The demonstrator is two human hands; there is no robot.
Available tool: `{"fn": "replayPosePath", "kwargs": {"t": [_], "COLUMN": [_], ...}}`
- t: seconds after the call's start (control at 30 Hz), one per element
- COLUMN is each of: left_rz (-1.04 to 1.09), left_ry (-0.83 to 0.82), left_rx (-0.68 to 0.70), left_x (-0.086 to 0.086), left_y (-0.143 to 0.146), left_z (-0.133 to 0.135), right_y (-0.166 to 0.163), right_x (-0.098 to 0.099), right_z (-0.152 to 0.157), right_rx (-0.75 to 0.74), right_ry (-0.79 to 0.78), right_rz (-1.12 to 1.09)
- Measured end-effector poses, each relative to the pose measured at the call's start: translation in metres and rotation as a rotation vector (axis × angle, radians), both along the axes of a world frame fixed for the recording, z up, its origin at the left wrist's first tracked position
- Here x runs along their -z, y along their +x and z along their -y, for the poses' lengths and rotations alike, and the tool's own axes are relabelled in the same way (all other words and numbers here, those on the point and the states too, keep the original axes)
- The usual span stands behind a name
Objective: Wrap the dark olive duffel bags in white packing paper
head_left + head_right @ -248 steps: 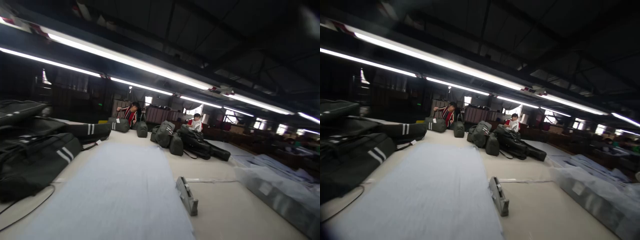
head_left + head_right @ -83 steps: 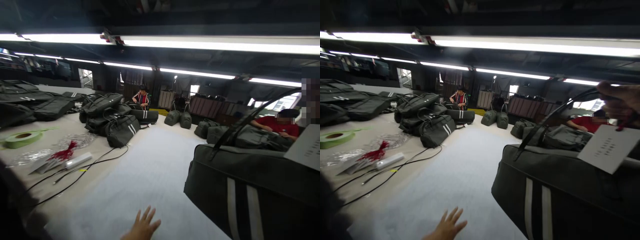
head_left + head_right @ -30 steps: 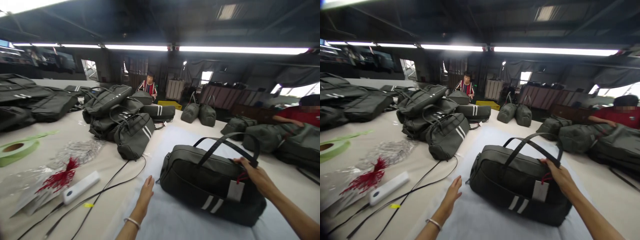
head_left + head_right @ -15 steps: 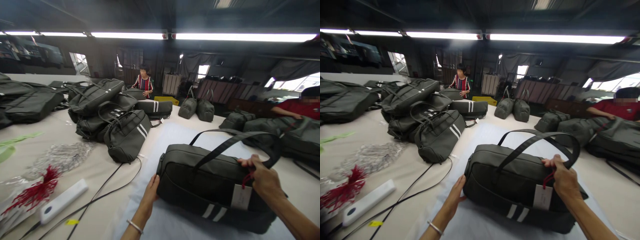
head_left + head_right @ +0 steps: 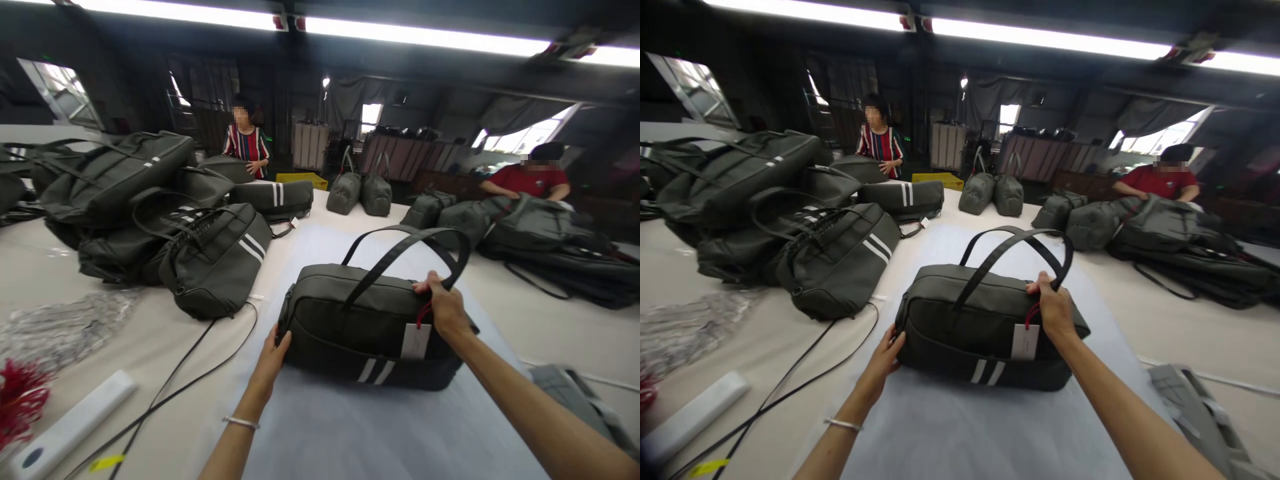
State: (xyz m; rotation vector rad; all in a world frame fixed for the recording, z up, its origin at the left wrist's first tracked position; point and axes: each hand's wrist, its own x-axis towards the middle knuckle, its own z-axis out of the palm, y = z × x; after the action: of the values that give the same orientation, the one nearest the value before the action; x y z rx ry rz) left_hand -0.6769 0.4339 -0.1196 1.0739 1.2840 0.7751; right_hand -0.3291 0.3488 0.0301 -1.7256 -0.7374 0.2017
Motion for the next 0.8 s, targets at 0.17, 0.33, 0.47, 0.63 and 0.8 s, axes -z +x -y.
{"fn": "replayPosePath", "kwargs": {"t": [0.17,0.33,0.47,0.63,0.8], "left_rz": [-0.109,-0.202,-0.056,-0.057,-0.052], "left_ry": [0.208,0.920,0.998,0.784,0.601], "left_rx": [-0.044,0.007,0.414,0.614,0.556], "left_x": [-0.015,-0.045,-0.085,-0.136,-0.157], "left_y": [-0.009,-0.004,0.048,0.160,0.228], "left_z": [0.012,0.038,0.065,0.082,0.079], "right_y": [-0.013,-0.004,0.004,-0.006,-0.012], "right_x": [-0.029,-0.060,-0.065,-0.058,-0.063], "right_z": [0.011,0.039,0.055,0.054,0.054], "right_rx": [-0.147,-0.409,-0.491,-0.470,-0.566], "right_ry": [-0.085,-0.121,-0.260,-0.226,-0.128], "right_rz": [-0.010,-0.112,-0.249,-0.275,-0.355]}}
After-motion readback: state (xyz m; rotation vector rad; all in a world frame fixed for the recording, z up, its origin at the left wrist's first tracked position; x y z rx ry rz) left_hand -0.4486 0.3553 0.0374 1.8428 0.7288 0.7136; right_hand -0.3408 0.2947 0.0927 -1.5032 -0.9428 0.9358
